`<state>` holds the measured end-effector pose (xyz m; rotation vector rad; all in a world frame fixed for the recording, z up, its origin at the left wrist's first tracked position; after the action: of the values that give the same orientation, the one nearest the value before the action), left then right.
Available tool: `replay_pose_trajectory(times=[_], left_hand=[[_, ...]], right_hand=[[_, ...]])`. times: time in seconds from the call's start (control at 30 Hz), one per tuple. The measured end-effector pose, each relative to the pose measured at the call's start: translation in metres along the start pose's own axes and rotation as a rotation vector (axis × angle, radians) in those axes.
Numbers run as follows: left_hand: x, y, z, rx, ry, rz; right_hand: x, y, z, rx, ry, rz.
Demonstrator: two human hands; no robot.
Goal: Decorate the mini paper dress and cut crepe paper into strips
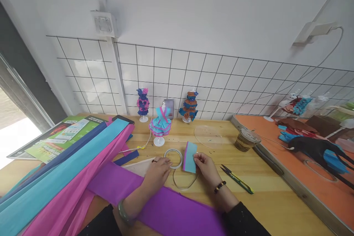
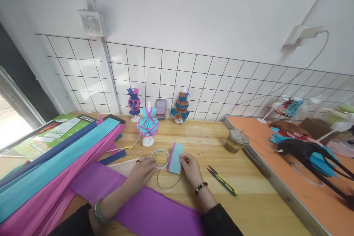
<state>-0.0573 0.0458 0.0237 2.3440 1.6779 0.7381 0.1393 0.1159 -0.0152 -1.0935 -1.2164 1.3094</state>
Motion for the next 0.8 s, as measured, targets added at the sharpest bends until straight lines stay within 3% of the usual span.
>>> replay_pose_trajectory(times=[0.17, 0.37, 0.6, 0.8], left_hand=[[0.005, -0.005, 0.017, 0.151, -0.089, -0.011], [0.006, -0.009, 0.014, 0.189, -0.093, -0.040], [0.004, -0.006, 0.002, 0.223, -0.028, -0.034], [0.006, -0.006, 0.014, 0.317, -0.020, 0.037]], right_hand=[[0.004, 0.016, -0.005, -0.046, -0.002, 0.079], [0.021, 0.017, 0.000, -0.118, -0.041, 0.135], [0.029, 0.018, 0.021, -0.238, -0.134, 0.143], [0.029, 0.023, 0.040, -0.341, -0.213, 0.101]])
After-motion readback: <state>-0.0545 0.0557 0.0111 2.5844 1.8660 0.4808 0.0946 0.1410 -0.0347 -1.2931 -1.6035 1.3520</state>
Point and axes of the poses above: each hand's wrist, its own x-axis towards the middle knuckle, its own z-axis out of the palm, y = z × x, the point moved 9 cm from there along x, towards the middle knuckle, and after that the axes turned 14 degrees about x, right-handed, at the moved point
